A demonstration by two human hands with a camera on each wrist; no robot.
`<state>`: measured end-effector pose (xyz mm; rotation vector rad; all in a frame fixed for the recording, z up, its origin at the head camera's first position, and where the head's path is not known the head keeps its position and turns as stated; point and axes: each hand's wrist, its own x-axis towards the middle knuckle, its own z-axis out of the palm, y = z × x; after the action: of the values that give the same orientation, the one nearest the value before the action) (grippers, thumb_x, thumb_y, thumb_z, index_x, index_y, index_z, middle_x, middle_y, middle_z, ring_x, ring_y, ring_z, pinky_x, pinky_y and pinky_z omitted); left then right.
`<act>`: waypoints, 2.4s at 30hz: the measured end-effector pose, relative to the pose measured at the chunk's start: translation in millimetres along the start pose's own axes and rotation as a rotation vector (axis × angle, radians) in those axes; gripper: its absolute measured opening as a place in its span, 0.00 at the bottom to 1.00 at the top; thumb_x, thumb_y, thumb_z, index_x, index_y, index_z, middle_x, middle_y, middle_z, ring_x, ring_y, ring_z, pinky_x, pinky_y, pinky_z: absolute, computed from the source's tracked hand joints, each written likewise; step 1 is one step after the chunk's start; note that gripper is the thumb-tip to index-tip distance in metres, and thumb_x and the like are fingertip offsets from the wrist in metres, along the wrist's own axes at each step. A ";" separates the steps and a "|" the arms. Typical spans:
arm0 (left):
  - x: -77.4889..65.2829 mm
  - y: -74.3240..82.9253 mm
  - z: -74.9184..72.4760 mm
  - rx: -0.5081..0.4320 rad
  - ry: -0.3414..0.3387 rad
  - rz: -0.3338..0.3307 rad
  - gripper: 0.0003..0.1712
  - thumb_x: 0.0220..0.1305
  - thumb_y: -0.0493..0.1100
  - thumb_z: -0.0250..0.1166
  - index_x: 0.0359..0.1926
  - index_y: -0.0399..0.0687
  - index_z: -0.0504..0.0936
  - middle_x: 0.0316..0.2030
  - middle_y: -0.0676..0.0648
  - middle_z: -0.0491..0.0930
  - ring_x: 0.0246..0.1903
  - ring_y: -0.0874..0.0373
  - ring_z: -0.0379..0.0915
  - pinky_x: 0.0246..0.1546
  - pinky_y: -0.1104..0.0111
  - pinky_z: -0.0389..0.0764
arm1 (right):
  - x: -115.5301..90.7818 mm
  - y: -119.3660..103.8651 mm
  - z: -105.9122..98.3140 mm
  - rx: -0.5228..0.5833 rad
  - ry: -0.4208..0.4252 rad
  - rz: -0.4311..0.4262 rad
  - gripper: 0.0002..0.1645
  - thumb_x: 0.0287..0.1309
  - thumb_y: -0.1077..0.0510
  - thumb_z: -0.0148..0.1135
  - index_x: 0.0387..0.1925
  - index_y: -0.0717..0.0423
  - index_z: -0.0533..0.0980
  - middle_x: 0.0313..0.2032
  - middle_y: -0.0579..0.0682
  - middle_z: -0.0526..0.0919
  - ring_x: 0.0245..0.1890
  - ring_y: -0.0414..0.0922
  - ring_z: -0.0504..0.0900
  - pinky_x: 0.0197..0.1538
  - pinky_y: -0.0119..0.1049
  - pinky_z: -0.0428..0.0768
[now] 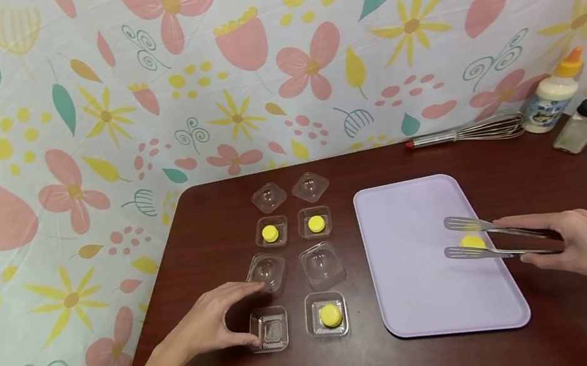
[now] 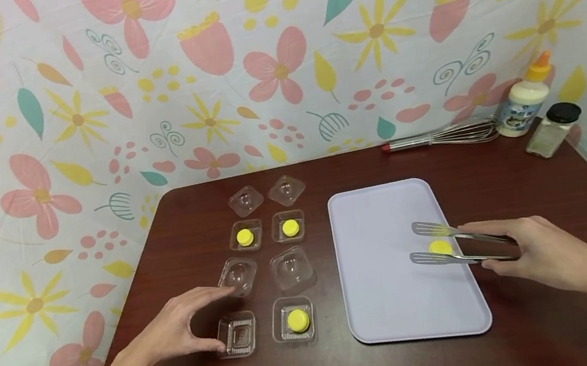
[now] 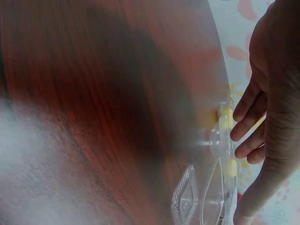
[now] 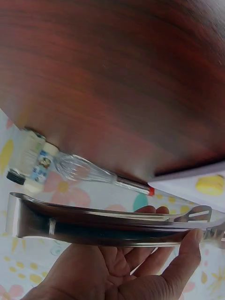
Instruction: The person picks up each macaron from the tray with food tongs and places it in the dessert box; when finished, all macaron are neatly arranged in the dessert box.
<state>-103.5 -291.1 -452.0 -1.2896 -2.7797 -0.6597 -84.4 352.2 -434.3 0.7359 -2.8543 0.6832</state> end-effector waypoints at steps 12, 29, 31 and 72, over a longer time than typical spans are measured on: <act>-11.0 1.3 -0.5 0.020 -0.033 -0.005 0.54 0.45 0.68 0.85 0.70 0.50 0.80 0.64 0.56 0.82 0.62 0.57 0.79 0.59 0.51 0.83 | -14.2 13.5 2.0 -0.008 -0.025 0.037 0.46 0.31 0.70 0.89 0.60 0.56 0.83 0.45 0.57 0.90 0.30 0.28 0.71 0.27 0.24 0.68; -17.5 4.4 11.3 0.048 -0.051 0.013 0.55 0.45 0.69 0.84 0.70 0.49 0.78 0.62 0.54 0.82 0.60 0.57 0.80 0.57 0.53 0.84 | -16.5 15.5 2.3 -0.028 -0.041 0.061 0.43 0.32 0.69 0.89 0.57 0.56 0.84 0.41 0.51 0.89 0.28 0.28 0.69 0.27 0.27 0.69; -18.0 4.2 12.6 0.050 -0.044 0.024 0.55 0.46 0.69 0.84 0.70 0.48 0.79 0.61 0.54 0.82 0.59 0.57 0.80 0.56 0.54 0.84 | -16.6 16.0 2.3 -0.037 -0.041 0.059 0.42 0.33 0.69 0.89 0.57 0.56 0.84 0.41 0.51 0.90 0.29 0.27 0.71 0.27 0.27 0.71; -15.7 3.1 14.4 0.068 -0.051 -0.031 0.48 0.47 0.71 0.82 0.65 0.56 0.82 0.57 0.61 0.82 0.57 0.63 0.79 0.56 0.59 0.84 | 22.3 -22.4 5.7 0.116 0.024 -0.112 0.38 0.41 0.73 0.84 0.57 0.49 0.87 0.38 0.34 0.87 0.28 0.29 0.71 0.26 0.23 0.66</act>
<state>-88.4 -295.3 -466.8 -1.2721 -2.8409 -0.5356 -93.1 322.6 -425.7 0.8903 -2.7461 0.8405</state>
